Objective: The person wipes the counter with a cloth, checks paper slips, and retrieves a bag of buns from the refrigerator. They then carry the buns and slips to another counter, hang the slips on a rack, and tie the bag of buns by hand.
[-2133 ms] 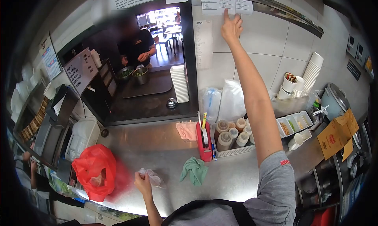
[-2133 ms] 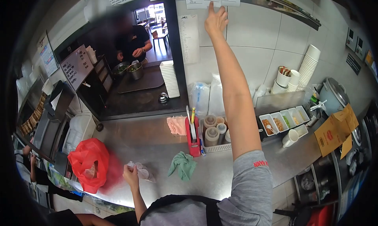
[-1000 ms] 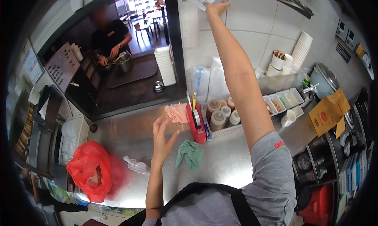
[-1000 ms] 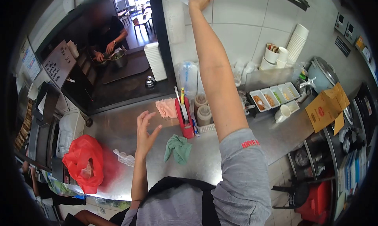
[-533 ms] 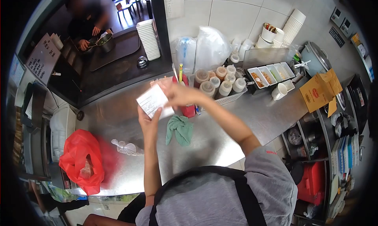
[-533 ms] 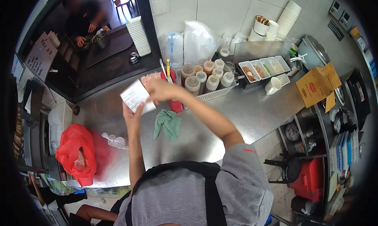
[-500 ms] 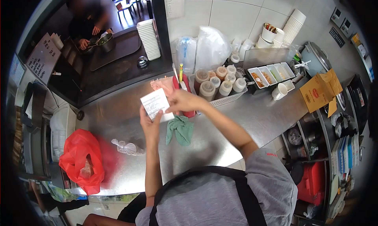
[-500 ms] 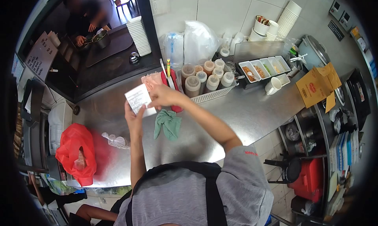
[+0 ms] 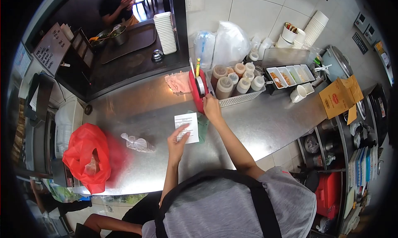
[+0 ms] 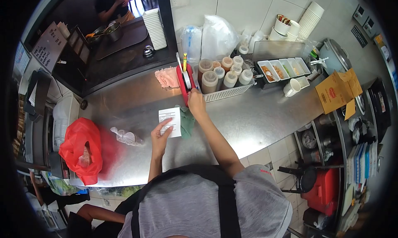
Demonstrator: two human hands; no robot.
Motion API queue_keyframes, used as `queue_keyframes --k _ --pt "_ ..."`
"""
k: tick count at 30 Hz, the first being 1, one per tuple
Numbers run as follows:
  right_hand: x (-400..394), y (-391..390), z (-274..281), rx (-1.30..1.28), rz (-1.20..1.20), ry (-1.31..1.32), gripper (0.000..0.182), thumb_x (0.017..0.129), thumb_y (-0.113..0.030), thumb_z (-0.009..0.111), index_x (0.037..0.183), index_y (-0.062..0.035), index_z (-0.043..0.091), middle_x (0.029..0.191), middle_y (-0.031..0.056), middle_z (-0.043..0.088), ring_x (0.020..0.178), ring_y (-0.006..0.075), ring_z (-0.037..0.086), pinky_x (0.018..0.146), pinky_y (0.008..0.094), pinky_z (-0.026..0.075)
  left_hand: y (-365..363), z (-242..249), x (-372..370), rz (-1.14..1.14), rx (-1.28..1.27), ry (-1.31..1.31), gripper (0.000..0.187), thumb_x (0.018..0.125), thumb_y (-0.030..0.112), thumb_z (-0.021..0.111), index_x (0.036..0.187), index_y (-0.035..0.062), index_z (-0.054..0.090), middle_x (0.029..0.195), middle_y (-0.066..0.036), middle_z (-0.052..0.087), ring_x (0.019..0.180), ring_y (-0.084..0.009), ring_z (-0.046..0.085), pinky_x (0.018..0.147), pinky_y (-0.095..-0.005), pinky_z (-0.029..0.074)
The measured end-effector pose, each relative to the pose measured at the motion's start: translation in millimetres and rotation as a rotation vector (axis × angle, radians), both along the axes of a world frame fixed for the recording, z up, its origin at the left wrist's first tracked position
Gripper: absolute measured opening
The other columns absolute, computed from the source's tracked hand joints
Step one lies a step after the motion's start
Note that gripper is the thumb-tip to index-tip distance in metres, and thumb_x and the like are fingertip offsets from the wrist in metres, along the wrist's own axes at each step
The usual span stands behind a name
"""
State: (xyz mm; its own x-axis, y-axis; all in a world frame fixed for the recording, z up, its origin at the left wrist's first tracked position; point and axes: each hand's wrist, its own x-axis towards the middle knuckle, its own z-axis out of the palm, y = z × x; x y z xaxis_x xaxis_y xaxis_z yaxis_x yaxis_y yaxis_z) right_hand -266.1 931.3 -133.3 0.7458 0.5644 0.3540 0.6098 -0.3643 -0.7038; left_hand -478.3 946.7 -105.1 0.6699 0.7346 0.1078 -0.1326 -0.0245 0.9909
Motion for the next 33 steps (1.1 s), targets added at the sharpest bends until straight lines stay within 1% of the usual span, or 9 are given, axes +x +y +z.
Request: queue_keyframes --k 3,7,10,14,18,21,27,30,33 --pt "0 2 -14 0.173 -0.034 0.101 0.015 0.083 -0.01 0.06 0.089 0.0036 0.061 0.067 0.0193 0.063 0.062 0.0299 0.064 0.059 0.0383 0.049 -10 5 -7 0.02 -0.142 0.017 0.023 0.084 0.001 0.06 0.106 0.003 0.067 0.105 -0.006 0.064 0.095 -0.0115 0.056 0.084 -0.0243 0.045" --pt "5 11 -31 0.274 -0.109 0.286 0.015 0.082 -0.009 0.064 0.09 0.0039 0.064 0.065 0.009 0.063 0.057 0.013 0.059 0.054 0.0271 0.046 -13 2 -22 -0.022 -0.147 0.038 0.025 0.084 0.001 0.06 0.109 0.0032 0.065 0.105 -0.006 0.064 0.095 -0.0116 0.056 0.084 -0.0245 0.045" --pt "3 12 -20 0.372 -0.148 0.616 0.013 0.083 -0.008 0.064 0.089 0.0033 0.065 0.068 0.0046 0.064 0.057 0.01 0.056 0.053 0.0249 0.044 -11 0 -31 -0.041 -0.144 0.038 0.026 0.084 0.0 0.06 0.109 0.0032 0.065 0.105 -0.006 0.064 0.094 -0.0113 0.056 0.083 -0.0242 0.045" --pt "-1 6 -14 0.54 -0.089 0.843 0.009 0.08 -0.004 0.067 0.084 0.0039 0.066 0.074 0.005 0.065 0.061 0.0101 0.057 0.055 0.0236 0.043 -7 -1 -44 -0.054 -0.169 0.042 0.026 0.083 0.0 0.06 0.108 0.003 0.065 0.105 -0.006 0.064 0.094 -0.0111 0.056 0.083 -0.024 0.045" --pt "-12 -5 -16 0.583 -0.095 0.753 0.006 0.078 -0.003 0.068 0.079 0.0024 0.066 0.075 0.0045 0.066 0.062 0.0128 0.058 0.06 0.0263 0.045 1 2 -48 -0.059 -0.147 0.049 0.022 0.083 0.0 0.061 0.105 0.0024 0.067 0.103 -0.005 0.065 0.094 -0.0105 0.056 0.082 -0.0241 0.045" --pt "-19 -11 -44 0.532 -0.143 0.697 0.007 0.077 -0.002 0.067 0.079 0.0045 0.066 0.08 0.0068 0.067 0.073 0.0204 0.063 0.068 0.0301 0.048 8 1 -46 -0.113 -0.111 0.067 0.017 0.084 0.001 0.061 0.099 0.0014 0.067 0.101 -0.005 0.066 0.093 -0.0095 0.056 0.081 -0.0241 0.045" --pt "-18 -25 -43 0.116 -0.287 0.309 0.007 0.078 -0.005 0.067 0.085 -0.0039 0.068 0.084 0.0056 0.067 0.082 0.017 0.061 0.071 0.0303 0.047 25 9 -31 -0.089 0.255 0.077 0.012 0.082 0.0 0.06 0.092 0.0019 0.067 0.092 -0.009 0.067 0.084 -0.0159 0.062 0.077 -0.0258 0.047" --pt "-39 -42 -9 0.503 -0.003 0.985 0.01 0.079 -0.008 0.068 0.089 -0.0074 0.067 0.088 0.0043 0.067 0.079 0.0155 0.062 0.069 0.0289 0.047 32 10 -24 -0.022 0.458 0.084 0.012 0.081 -0.002 0.06 0.09 0.002 0.066 0.088 -0.013 0.065 0.079 -0.022 0.063 0.072 -0.0283 0.048" --pt "-71 -40 56 0.619 0.156 1.511 0.015 0.08 -0.011 0.069 0.093 -0.0053 0.066 0.094 0.0055 0.066 0.081 0.0154 0.062 0.072 0.0274 0.046 30 15 -17 -0.044 0.479 0.1 0.012 0.081 -0.004 0.058 0.09 0.002 0.065 0.087 -0.014 0.064 0.078 -0.0247 0.063 0.069 -0.0306 0.049"
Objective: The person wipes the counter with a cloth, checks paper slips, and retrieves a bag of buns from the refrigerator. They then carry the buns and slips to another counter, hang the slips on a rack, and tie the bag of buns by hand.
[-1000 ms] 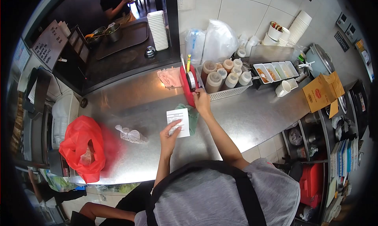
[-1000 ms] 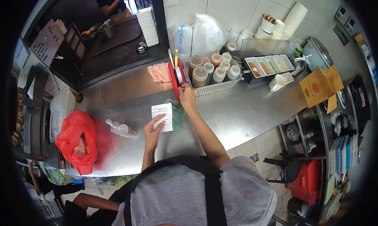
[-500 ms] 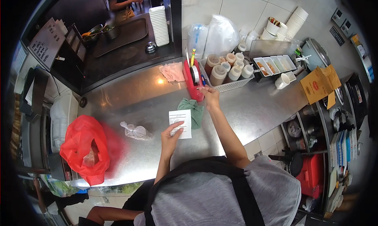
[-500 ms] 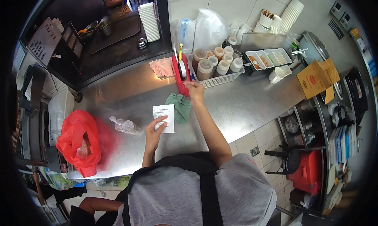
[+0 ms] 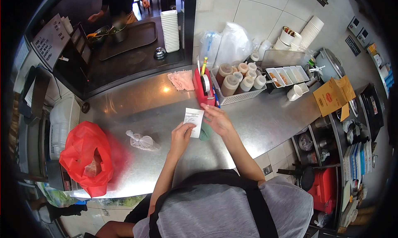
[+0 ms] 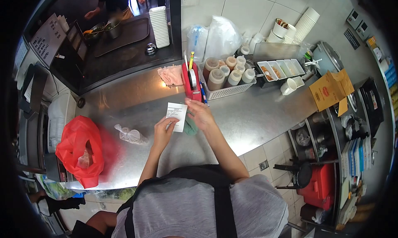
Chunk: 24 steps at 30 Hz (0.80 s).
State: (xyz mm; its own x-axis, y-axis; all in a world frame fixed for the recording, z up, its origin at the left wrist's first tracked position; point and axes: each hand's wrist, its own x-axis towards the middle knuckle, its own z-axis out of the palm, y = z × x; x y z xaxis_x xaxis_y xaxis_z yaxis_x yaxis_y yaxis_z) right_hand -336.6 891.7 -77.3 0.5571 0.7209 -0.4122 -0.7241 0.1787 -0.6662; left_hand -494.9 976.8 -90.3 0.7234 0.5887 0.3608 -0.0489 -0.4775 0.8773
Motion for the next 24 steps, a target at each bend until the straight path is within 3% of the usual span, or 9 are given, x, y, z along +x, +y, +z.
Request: queue_keyframes --k 6,8,10,12,14,16,18,19,24 --pt "-2 23 -16 0.177 0.074 -0.125 0.016 0.082 -0.007 0.065 0.097 -0.0013 0.064 0.094 0.0057 0.065 0.088 0.0136 0.06 0.081 0.0272 0.046 -9 14 13 0.047 0.015 0.05 0.016 0.08 -0.002 0.06 0.094 0.0025 0.066 0.087 -0.012 0.065 0.082 -0.0229 0.064 0.072 -0.03 0.048" --pt "5 37 -2 0.208 0.073 -0.166 0.016 0.082 -0.002 0.064 0.097 0.0009 0.064 0.095 0.0057 0.065 0.09 0.012 0.059 0.082 0.0262 0.046 -7 23 15 0.082 0.26 -0.062 0.022 0.081 -0.002 0.06 0.102 0.0018 0.064 0.095 -0.013 0.064 0.084 -0.0222 0.064 0.072 -0.0296 0.05" --pt "33 60 26 0.245 0.088 -0.34 0.022 0.082 0.001 0.062 0.104 0.0017 0.062 0.1 0.0076 0.065 0.093 0.013 0.06 0.086 0.0277 0.046 -16 46 10 0.06 -0.082 -0.041 0.028 0.081 -0.003 0.061 0.109 0.0008 0.061 0.107 -0.014 0.059 0.087 -0.0204 0.064 0.073 -0.0288 0.051" --pt "65 78 67 0.272 0.073 -0.547 0.039 0.081 0.005 0.061 0.119 0.0029 0.055 0.117 0.01 0.06 0.105 0.0156 0.056 0.095 0.0291 0.042 -16 63 2 0.075 -0.044 -0.048 0.029 0.081 -0.003 0.061 0.109 0.0 0.06 0.112 -0.015 0.057 0.088 -0.0193 0.063 0.073 -0.0278 0.052" --pt "99 93 150 0.344 -0.053 -0.884 0.054 0.078 0.006 0.061 0.13 0.0003 0.046 0.137 0.0086 0.045 0.126 0.0169 0.04 0.102 0.0304 0.034 -17 70 -7 0.102 -0.004 -0.038 0.029 0.081 -0.004 0.061 0.109 -0.0003 0.06 0.115 -0.014 0.055 0.088 -0.0184 0.063 0.073 -0.0273 0.053" --pt "155 127 212 0.499 -0.332 -1.324 0.05 0.077 0.007 0.063 0.124 -0.0008 0.048 0.123 0.0113 0.052 0.11 0.0162 0.051 0.09 0.0284 0.045 -19 70 -17 0.145 0.043 -0.016 0.029 0.08 -0.004 0.062 0.108 0.0 0.061 0.115 -0.014 0.055 0.087 -0.0178 0.063 0.073 -0.0273 0.053" --pt "188 151 279 0.548 -0.479 -1.2 0.03 0.077 0.002 0.067 0.098 -0.0062 0.047 0.084 0.0051 0.055 0.075 0.0129 0.058 0.062 0.0245 0.047 -23 62 -26 0.183 0.056 0.022 0.028 0.08 -0.001 0.063 0.107 0.0018 0.061 0.113 -0.013 0.056 0.086 -0.0205 0.063 0.072 -0.029 0.052" --pt "228 175 299 0.564 -0.562 -1.286 0.029 0.076 0.0 0.07 0.094 -0.0063 0.048 0.076 0.0025 0.056 0.071 0.0114 0.056 0.059 0.0235 0.044 -25 58 -31 0.204 0.064 0.042 0.028 0.08 0.0 0.064 0.107 0.0027 0.061 0.112 -0.013 0.056 0.086 -0.0219 0.063 0.071 -0.0299 0.052" --pt "327 238 376 0.376 -0.721 -1.528 0.017 0.071 -0.005 0.072 0.083 -0.0063 0.059 0.077 0.006 0.063 0.074 0.013 0.058 0.065 0.0261 0.044 -44 36 -51 0.346 0.027 0.119 0.027 0.077 0.0 0.066 0.103 0.0035 0.062 0.11 -0.013 0.057 0.086 -0.0226 0.063 0.071 -0.0307 0.052"
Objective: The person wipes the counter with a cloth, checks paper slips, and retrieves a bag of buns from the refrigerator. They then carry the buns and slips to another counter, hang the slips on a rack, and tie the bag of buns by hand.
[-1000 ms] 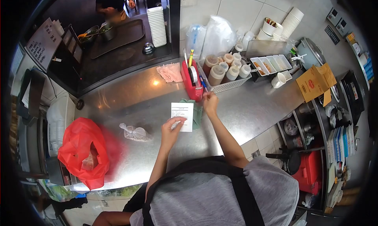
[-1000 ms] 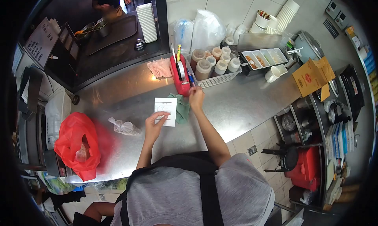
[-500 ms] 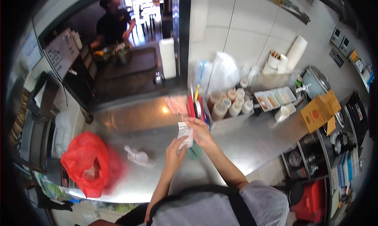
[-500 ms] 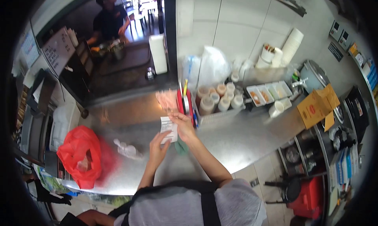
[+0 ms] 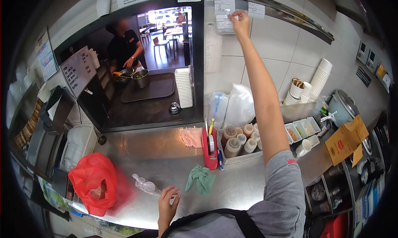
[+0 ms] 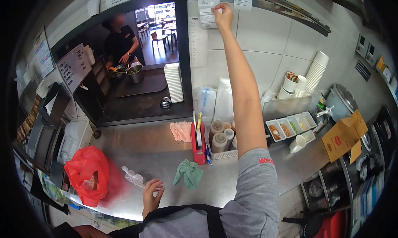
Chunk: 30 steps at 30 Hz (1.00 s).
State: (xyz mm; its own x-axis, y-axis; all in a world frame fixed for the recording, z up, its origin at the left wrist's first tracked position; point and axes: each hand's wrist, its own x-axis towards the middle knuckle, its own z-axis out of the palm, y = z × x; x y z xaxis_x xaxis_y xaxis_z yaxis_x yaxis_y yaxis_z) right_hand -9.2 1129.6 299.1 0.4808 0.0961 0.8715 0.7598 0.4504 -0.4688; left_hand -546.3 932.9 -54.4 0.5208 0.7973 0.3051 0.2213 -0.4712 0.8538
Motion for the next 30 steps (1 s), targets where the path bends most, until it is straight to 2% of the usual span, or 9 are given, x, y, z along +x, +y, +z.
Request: queue_keyframes --k 6,9,11,12,14,20,22,26,30 --pt "47 37 12 -0.206 -0.351 -0.216 0.009 0.077 -0.013 0.063 0.084 -0.0104 0.069 0.091 0.0066 0.068 0.091 0.0218 0.062 0.083 0.0323 0.045 -6 -10 -39 0.212 0.019 0.106 0.028 0.073 -0.002 0.067 0.099 0.0064 0.063 0.105 -0.013 0.06 0.087 -0.0246 0.062 0.066 -0.0312 0.049" --pt "38 27 18 -0.484 -0.665 -0.223 0.026 0.081 -0.038 0.059 0.099 -0.024 0.071 0.092 0.0112 0.068 0.08 0.0259 0.065 0.07 0.0372 0.051 13 -7 -81 0.447 0.204 0.237 0.021 0.075 -0.001 0.063 0.095 0.0041 0.061 0.09 -0.014 0.058 0.075 -0.0285 0.057 0.063 -0.0346 0.045" --pt "34 19 7 -0.19 -0.964 -0.496 0.031 0.077 -0.049 0.063 0.099 -0.0279 0.071 0.098 0.0118 0.067 0.092 0.0275 0.062 0.081 0.0364 0.048 27 -7 -101 0.616 0.209 0.291 0.014 0.078 0.001 0.06 0.092 0.0024 0.06 0.083 -0.013 0.054 0.069 -0.029 0.054 0.062 -0.0362 0.043" --pt "14 6 -1 -0.205 -0.651 -0.431 0.034 0.077 -0.041 0.066 0.109 -0.0295 0.067 0.112 0.0098 0.059 0.107 0.0241 0.051 0.088 0.0379 0.042 33 -7 -107 0.682 0.134 0.272 0.013 0.079 0.002 0.06 0.092 0.0027 0.061 0.083 -0.013 0.054 0.068 -0.0278 0.055 0.062 -0.036 0.044" --pt "-70 -31 -43 -0.083 -0.299 -0.549 0.026 0.08 -0.031 0.065 0.105 -0.0252 0.068 0.105 0.0082 0.062 0.102 0.022 0.053 0.088 0.0359 0.043 45 -25 -125 0.681 0.117 0.376 0.016 0.079 0.004 0.061 0.095 0.003 0.062 0.084 -0.013 0.055 0.071 -0.0265 0.059 0.064 -0.0345 0.047" --pt "-296 -106 -243 -0.708 0.949 -0.151 0.011 0.09 -0.011 0.055 0.089 -0.0026 0.063 0.098 0.0081 0.063 0.084 0.0142 0.059 0.075 0.0278 0.048 99 -67 -97 0.483 0.08 0.066 0.028 0.077 0.015 0.07 0.099 -0.0006 0.061 0.083 -0.013 0.055 0.07 -0.0214 0.058 0.065 -0.0311 0.047" --pt "-366 -120 -296 -1.071 0.932 0.007 0.015 0.082 -0.014 0.062 0.092 -0.0038 0.067 0.092 0.0085 0.065 0.081 0.0179 0.062 0.075 0.0318 0.049 122 -75 -86 0.47 0.073 0.003 0.031 0.076 0.018 0.072 0.098 -0.002 0.061 0.08 -0.012 0.058 0.066 -0.0185 0.058 0.063 -0.0303 0.047" --pt "-438 -109 -398 -1.006 0.887 -0.201 0.018 0.079 -0.013 0.063 0.094 -0.005 0.068 0.09 0.012 0.062 0.085 0.0314 0.06 0.076 0.0356 0.048 161 -109 -94 0.353 -0.312 0.054 0.032 0.076 0.02 0.072 0.096 -0.0003 0.058 0.069 -0.008 0.062 0.06 -0.014 0.059 0.053 -0.0292 0.046" --pt "-479 -98 -433 -0.912 0.664 -0.263 0.016 0.075 -0.009 0.066 0.09 -0.0027 0.068 0.083 0.0116 0.061 0.081 0.0281 0.06 0.074 0.0356 0.047 156 -97 -96 0.426 -0.376 -0.192 0.019 0.078 0.017 0.07 0.083 0.0017 0.06 0.067 -0.007 0.063 0.059 -0.0109 0.059 0.048 -0.0292 0.045"
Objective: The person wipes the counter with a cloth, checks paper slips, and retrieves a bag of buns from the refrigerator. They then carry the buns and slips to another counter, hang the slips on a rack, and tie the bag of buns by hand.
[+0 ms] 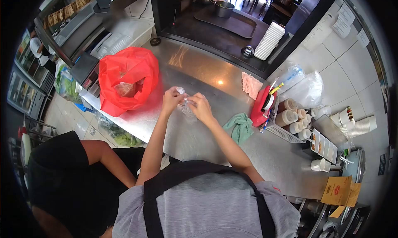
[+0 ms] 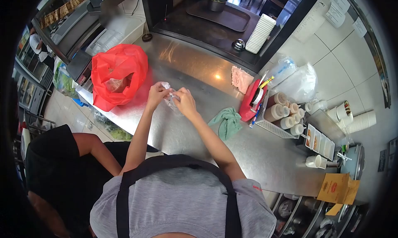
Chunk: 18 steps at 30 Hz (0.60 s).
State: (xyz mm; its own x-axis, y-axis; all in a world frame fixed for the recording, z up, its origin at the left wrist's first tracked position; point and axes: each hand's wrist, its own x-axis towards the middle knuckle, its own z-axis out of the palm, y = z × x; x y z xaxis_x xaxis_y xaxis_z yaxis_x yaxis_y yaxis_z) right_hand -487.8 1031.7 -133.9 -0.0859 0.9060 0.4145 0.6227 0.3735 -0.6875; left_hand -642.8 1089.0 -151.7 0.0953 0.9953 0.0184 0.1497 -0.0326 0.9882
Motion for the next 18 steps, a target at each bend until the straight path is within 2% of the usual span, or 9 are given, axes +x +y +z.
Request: queue_keyframes --k 1,4,7,10,13,18 --pt "-5 3 -1 -0.013 -0.038 -0.017 0.016 0.074 -0.009 0.067 0.089 -0.0025 0.068 0.082 0.0114 0.061 0.081 0.0281 0.059 0.075 0.0361 0.047 -3 9 2 0.042 -0.002 -0.092 0.017 0.078 0.016 0.07 0.08 0.0022 0.06 0.069 -0.007 0.063 0.06 -0.0101 0.059 0.047 -0.0291 0.045" --pt "-6 11 -9 -0.04 -0.051 -0.02 0.013 0.071 -0.011 0.069 0.082 -0.0048 0.066 0.083 0.0085 0.058 0.083 0.0282 0.056 0.073 0.0384 0.045 -17 20 6 0.16 0.231 -0.159 0.012 0.076 0.011 0.07 0.073 0.0031 0.062 0.075 -0.007 0.063 0.066 -0.0137 0.062 0.054 -0.0313 0.048" --pt "-3 16 -10 -0.038 -0.036 -0.049 0.012 0.071 -0.01 0.069 0.08 -0.0037 0.066 0.082 0.0081 0.059 0.083 0.0267 0.057 0.073 0.0378 0.044 -34 28 -4 -0.004 0.602 0.452 0.011 0.072 0.009 0.07 0.079 0.0036 0.064 0.08 -0.007 0.063 0.075 -0.0206 0.062 0.064 -0.0333 0.049" --pt "-5 13 -8 -0.027 -0.042 -0.086 0.011 0.072 -0.011 0.068 0.08 -0.004 0.065 0.08 0.0074 0.059 0.082 0.0251 0.057 0.072 0.0368 0.042 -34 28 -5 -0.039 0.52 0.494 0.016 0.069 0.008 0.07 0.084 0.0038 0.066 0.08 -0.008 0.064 0.08 -0.0256 0.059 0.071 -0.0352 0.048" --pt "-5 10 -5 -0.009 -0.044 -0.095 0.011 0.073 -0.013 0.068 0.08 -0.0058 0.065 0.079 0.0059 0.059 0.08 0.0244 0.057 0.072 0.0361 0.041 -28 17 -4 -0.046 0.51 0.425 0.014 0.07 0.006 0.069 0.083 0.0022 0.067 0.075 -0.008 0.065 0.071 -0.0204 0.06 0.065 -0.031 0.048" --pt "6 3 -2 0.03 0.073 -0.044 0.007 0.073 -0.01 0.065 0.078 -0.0058 0.063 0.079 0.0053 0.058 0.081 0.0239 0.057 0.074 0.0361 0.04 -29 25 -6 -0.117 0.197 0.219 0.012 0.068 0.004 0.068 0.078 -0.0013 0.067 0.072 -0.007 0.067 0.068 -0.0125 0.061 0.064 -0.0268 0.049"
